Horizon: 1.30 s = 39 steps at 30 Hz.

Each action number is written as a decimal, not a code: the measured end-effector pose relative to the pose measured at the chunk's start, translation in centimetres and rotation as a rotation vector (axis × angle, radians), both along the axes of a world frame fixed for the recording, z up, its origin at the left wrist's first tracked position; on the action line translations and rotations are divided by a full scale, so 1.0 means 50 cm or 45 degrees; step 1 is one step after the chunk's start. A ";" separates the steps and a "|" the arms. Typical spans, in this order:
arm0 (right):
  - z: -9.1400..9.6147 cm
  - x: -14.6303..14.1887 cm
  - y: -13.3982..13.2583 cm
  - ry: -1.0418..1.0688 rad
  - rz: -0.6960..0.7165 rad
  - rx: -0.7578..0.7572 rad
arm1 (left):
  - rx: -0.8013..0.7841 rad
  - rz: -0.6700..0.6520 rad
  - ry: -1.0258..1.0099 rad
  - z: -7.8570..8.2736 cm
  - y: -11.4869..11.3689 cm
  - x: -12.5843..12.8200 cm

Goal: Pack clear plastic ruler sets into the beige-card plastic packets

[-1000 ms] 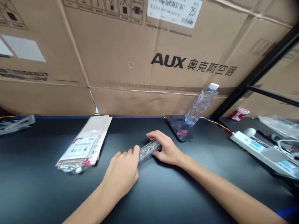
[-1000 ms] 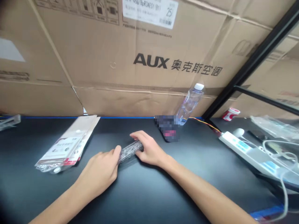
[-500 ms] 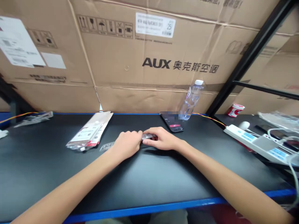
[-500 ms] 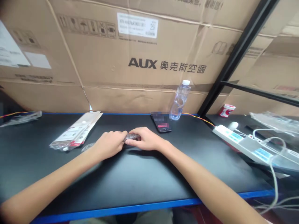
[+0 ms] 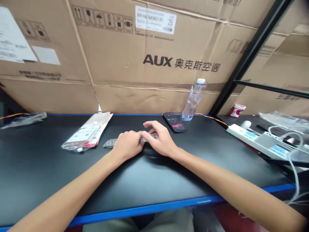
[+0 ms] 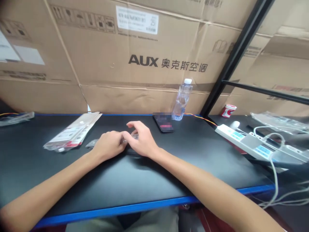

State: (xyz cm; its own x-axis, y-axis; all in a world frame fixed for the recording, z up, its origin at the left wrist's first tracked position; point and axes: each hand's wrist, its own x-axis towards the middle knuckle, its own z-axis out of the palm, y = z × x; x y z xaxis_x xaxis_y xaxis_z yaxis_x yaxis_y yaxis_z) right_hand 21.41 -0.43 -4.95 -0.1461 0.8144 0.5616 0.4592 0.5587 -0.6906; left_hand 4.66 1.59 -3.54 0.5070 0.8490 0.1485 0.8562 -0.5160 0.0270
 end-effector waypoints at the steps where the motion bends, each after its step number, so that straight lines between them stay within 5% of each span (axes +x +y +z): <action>1: -0.001 -0.001 -0.001 -0.004 0.010 -0.006 | 0.003 -0.005 -0.016 0.000 0.001 -0.003; 6: -0.002 0.010 0.009 -0.280 0.173 -0.056 | 0.014 -0.017 -0.102 0.009 0.017 -0.031; 10: 0.001 0.019 0.018 -0.252 0.131 -0.094 | 0.027 0.002 -0.187 0.021 0.040 -0.056; 17: -0.017 0.038 0.046 0.191 0.018 -0.384 | 0.003 0.018 -0.194 0.013 0.080 -0.088; 24: -0.012 0.043 0.054 0.748 0.126 -0.633 | -0.098 -0.003 -0.212 0.006 0.082 -0.090; 31: -0.023 0.037 0.051 0.208 0.157 -0.542 | -0.117 -0.052 -0.160 -0.002 0.079 -0.086; 39: -0.020 0.040 0.047 0.015 0.132 -0.487 | -0.128 -0.065 -0.122 -0.002 0.078 -0.089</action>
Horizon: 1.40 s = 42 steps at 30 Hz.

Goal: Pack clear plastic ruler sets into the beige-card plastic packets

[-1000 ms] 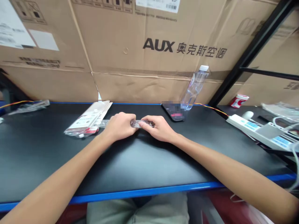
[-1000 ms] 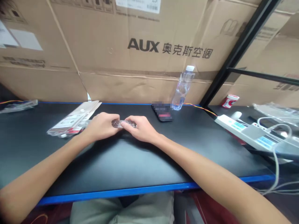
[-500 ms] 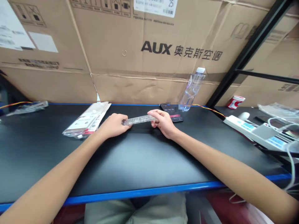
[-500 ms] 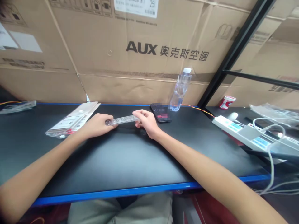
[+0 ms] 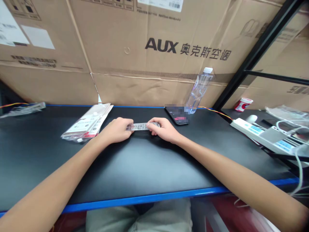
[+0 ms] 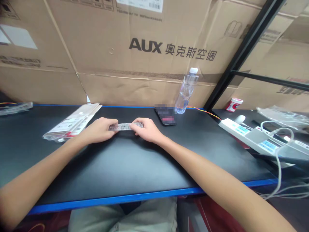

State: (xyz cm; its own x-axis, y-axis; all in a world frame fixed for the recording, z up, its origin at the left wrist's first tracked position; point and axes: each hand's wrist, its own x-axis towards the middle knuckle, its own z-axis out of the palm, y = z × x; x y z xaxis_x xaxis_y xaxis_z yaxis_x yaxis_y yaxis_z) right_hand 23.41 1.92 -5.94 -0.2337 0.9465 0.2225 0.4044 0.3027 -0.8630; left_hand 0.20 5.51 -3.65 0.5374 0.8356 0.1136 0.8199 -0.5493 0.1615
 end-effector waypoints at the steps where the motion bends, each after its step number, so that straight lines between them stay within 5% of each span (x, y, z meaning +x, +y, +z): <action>1: 0.000 0.000 0.000 -0.013 0.000 0.004 | -0.001 -0.001 0.006 0.001 -0.001 0.000; 42: 0.003 -0.001 -0.005 -0.175 0.023 0.045 | -0.028 -0.076 0.134 -0.001 0.006 -0.003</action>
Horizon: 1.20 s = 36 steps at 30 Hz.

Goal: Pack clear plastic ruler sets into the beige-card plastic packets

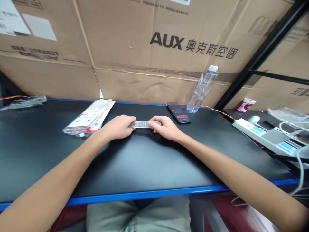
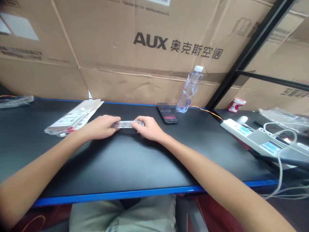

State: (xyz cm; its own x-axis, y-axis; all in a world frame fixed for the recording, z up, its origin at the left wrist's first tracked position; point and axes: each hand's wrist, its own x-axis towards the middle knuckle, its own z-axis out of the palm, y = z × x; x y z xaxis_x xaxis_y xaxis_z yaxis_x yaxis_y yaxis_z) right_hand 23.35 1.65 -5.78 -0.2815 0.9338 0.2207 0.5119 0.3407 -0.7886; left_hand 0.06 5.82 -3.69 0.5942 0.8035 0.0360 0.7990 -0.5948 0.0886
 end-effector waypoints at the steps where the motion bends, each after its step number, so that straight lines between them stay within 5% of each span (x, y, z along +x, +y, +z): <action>1: 0.001 0.000 0.000 -0.006 0.001 0.000 | 0.000 0.000 0.000 0.000 0.000 0.000; 36: 0.008 -0.007 -0.006 -0.076 0.013 0.002 | -0.030 0.003 0.068 0.020 -0.020 0.006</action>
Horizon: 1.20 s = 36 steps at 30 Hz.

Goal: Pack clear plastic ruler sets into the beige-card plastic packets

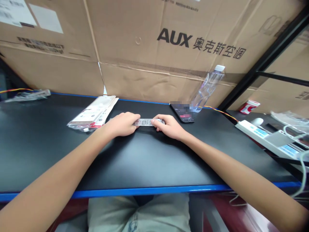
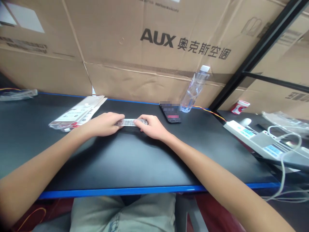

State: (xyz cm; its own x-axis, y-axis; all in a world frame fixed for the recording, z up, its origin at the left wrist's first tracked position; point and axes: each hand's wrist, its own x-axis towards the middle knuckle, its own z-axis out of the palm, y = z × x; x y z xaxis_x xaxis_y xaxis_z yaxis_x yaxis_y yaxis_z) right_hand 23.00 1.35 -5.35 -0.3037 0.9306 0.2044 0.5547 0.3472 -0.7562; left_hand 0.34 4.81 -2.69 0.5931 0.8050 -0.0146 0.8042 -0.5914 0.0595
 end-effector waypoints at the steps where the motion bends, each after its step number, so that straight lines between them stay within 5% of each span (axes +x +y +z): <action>1: 0.000 0.000 0.000 0.000 -0.002 -0.001 | -0.001 0.001 0.003 0.000 0.000 0.000; 36: 0.001 0.003 -0.001 0.007 0.003 0.007 | -0.011 -0.002 0.002 0.001 0.002 0.000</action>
